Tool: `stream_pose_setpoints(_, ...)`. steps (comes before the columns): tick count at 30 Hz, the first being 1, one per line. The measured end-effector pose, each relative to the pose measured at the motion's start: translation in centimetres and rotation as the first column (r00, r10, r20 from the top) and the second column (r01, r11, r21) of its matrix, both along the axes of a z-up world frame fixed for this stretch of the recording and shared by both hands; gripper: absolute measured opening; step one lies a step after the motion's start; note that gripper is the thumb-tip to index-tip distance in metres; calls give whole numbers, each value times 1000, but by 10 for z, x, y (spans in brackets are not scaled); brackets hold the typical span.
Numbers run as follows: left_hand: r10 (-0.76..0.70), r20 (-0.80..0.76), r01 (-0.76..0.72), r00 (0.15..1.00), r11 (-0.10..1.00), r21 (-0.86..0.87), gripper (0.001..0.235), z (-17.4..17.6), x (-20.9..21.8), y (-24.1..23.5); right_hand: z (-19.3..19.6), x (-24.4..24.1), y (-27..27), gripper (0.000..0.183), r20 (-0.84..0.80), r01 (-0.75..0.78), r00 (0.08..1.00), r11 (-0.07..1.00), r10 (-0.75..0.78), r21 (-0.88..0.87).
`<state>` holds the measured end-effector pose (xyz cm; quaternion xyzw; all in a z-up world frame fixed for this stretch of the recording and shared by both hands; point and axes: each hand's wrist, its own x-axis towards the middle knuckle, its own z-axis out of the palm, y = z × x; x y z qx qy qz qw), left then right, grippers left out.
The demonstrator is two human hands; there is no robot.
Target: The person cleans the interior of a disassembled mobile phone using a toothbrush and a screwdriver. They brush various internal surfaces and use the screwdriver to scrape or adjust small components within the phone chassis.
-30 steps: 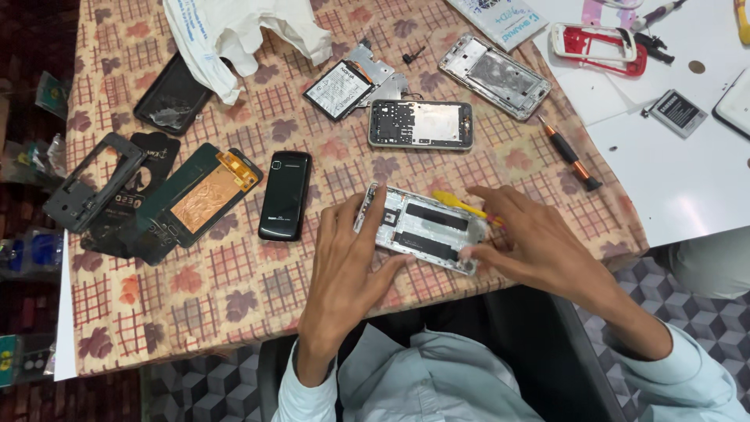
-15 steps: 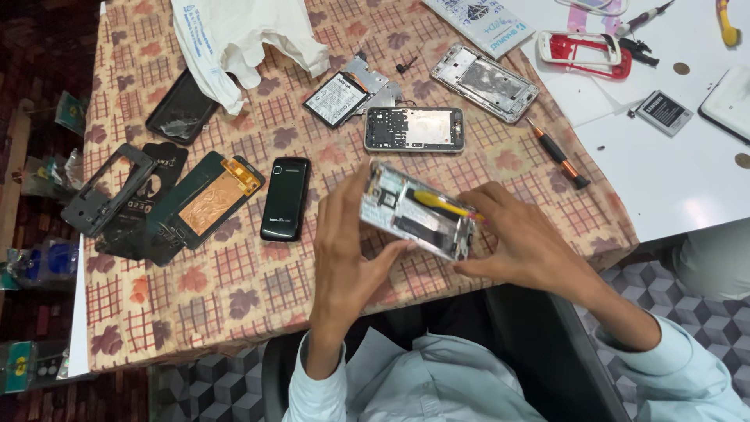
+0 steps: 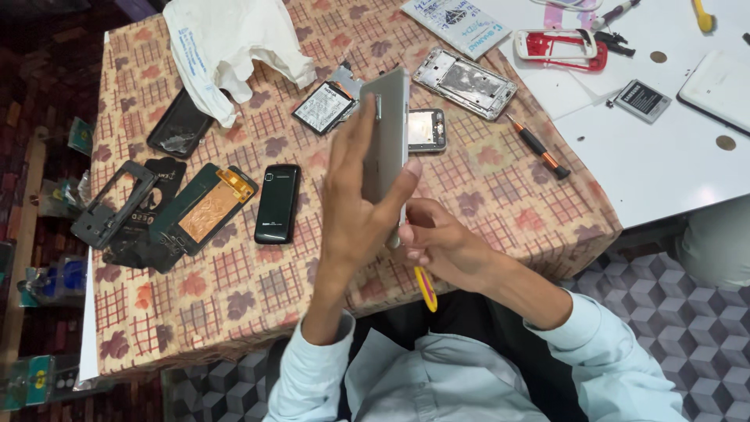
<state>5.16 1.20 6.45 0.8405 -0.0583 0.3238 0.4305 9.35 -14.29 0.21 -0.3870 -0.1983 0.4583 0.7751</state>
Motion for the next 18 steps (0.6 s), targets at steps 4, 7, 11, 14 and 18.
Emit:
stream_pose_setpoints(4,15,-153,-17,988,1000,-10,88,17,6,18,7,4,-4,54,14,-26,1000,992,25,122)
stream_pose_setpoints(7,-65,-32,63,997,997,-48,79,23,-2,19,18,9,-6,62,-20,41,999,999,-41,-2)
stream_pose_setpoints(11,-538,-103,326,837,641,-695,96,24,-33,-2,29,8,-8,59,-190,107,977,994,-100,29)
stream_pose_setpoints(14,-701,75,503,709,429,-750,94,26,-69,-18,34,10,-21,50,-270,261,913,946,-306,-191)
stream_pose_setpoints(18,-649,179,490,739,336,-805,93,18,-94,-30,19,7,-46,44,-36,367,930,930,-366,9)
